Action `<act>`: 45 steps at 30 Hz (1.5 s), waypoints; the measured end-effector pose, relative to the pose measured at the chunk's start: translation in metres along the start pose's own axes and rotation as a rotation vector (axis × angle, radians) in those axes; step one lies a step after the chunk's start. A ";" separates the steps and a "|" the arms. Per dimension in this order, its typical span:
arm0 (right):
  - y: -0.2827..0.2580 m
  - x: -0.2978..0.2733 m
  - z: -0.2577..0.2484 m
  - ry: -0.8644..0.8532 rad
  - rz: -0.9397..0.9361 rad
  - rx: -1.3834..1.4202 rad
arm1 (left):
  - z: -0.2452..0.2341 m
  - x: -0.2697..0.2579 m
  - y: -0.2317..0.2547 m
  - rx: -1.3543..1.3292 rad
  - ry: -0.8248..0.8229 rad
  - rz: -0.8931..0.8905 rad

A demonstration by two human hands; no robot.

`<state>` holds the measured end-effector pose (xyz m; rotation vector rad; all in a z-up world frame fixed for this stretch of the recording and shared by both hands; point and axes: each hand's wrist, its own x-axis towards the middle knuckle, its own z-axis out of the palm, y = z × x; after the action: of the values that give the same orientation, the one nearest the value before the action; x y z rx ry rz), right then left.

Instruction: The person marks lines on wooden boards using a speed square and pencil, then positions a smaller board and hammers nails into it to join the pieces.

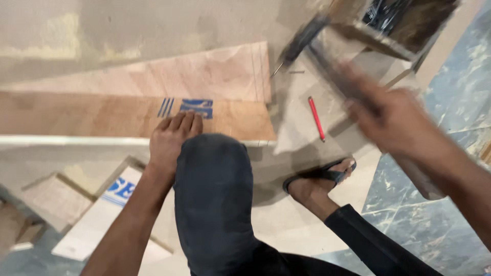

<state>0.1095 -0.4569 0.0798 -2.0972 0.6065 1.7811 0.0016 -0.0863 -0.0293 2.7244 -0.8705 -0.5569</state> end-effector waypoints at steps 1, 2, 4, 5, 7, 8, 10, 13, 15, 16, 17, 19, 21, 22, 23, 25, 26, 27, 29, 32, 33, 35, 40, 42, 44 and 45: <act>-0.003 -0.001 0.007 -0.065 -0.034 -0.077 | -0.001 -0.003 -0.002 -0.026 -0.034 -0.012; -0.004 -0.003 0.017 -0.130 -0.069 -0.154 | -0.001 -0.004 -0.003 -0.053 -0.068 -0.024; -0.005 -0.006 0.028 -0.208 -0.141 -0.307 | -0.003 0.001 -0.002 -0.073 -0.059 -0.026; -0.005 -0.005 0.031 -0.235 -0.170 -0.374 | -0.004 0.002 -0.001 -0.069 -0.031 -0.010; 0.004 -0.002 0.022 -0.129 -0.229 -0.241 | -0.001 0.009 -0.003 -0.067 -0.019 0.006; 0.015 -0.002 0.011 0.004 -0.255 -0.040 | 0.002 0.012 -0.004 -0.067 -0.034 0.007; 0.023 0.003 0.013 0.054 -0.302 0.016 | 0.001 0.003 -0.005 -0.072 -0.063 -0.007; 0.023 0.010 0.035 -0.093 -0.379 -0.246 | -0.002 0.005 -0.006 -0.078 -0.064 0.000; 0.021 0.008 0.045 -0.136 -0.471 -0.205 | -0.005 0.007 0.000 -0.066 -0.071 0.005; 0.023 0.012 0.038 -0.044 -0.393 -0.142 | -0.001 0.013 -0.003 -0.069 -0.034 0.021; 0.025 0.017 0.031 0.018 -0.322 -0.084 | -0.002 0.008 -0.002 -0.076 -0.020 0.016; 0.028 0.020 0.033 0.102 -0.282 -0.021 | -0.001 -0.001 -0.003 -0.077 -0.014 0.018; 0.029 0.018 0.044 0.154 -0.349 -0.008 | 0.002 -0.001 -0.007 -0.068 -0.024 0.036; 0.027 0.014 0.055 0.003 -0.358 -0.063 | 0.000 -0.005 -0.004 -0.068 -0.026 0.025; 0.023 0.008 0.071 -0.138 -0.362 -0.113 | -0.001 -0.006 -0.003 -0.066 -0.022 0.023; 0.021 0.006 0.073 -0.095 -0.520 -0.101 | -0.002 -0.001 -0.002 -0.060 -0.005 0.030; 0.025 0.007 0.065 0.095 -0.671 -0.042 | 0.000 0.004 -0.003 -0.057 0.007 0.039; 0.026 0.006 0.062 0.261 -0.820 0.018 | -0.001 -0.001 -0.001 -0.058 -0.002 0.032; 0.037 0.000 0.041 0.179 -0.259 0.166 | 0.001 -0.006 -0.003 -0.054 -0.024 0.041; 0.043 -0.013 0.050 0.311 -0.192 0.229 | -0.001 -0.010 -0.002 -0.086 -0.072 0.031; 0.036 -0.013 0.069 0.092 -0.283 0.087 | -0.001 -0.006 -0.003 -0.096 -0.077 0.030; 0.031 -0.012 0.087 -0.104 -0.418 -0.035 | -0.005 -0.004 -0.003 -0.113 -0.052 0.031; 0.020 -0.019 0.084 -0.112 -0.258 0.041 | -0.004 -0.006 -0.005 -0.175 -0.091 0.043; 0.025 -0.021 0.067 0.005 -0.245 0.171 | -0.002 -0.006 -0.006 -0.138 -0.057 0.045; 0.031 -0.021 0.063 0.122 -0.278 0.273 | 0.001 -0.005 -0.009 -0.152 -0.044 0.044; 0.037 -0.020 0.066 0.170 -0.320 0.299 | 0.002 -0.009 -0.006 -0.167 -0.046 0.033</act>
<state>0.0321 -0.4530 0.0895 -2.0149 0.5096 1.2656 -0.0028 -0.0764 -0.0310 2.5519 -0.8380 -0.6572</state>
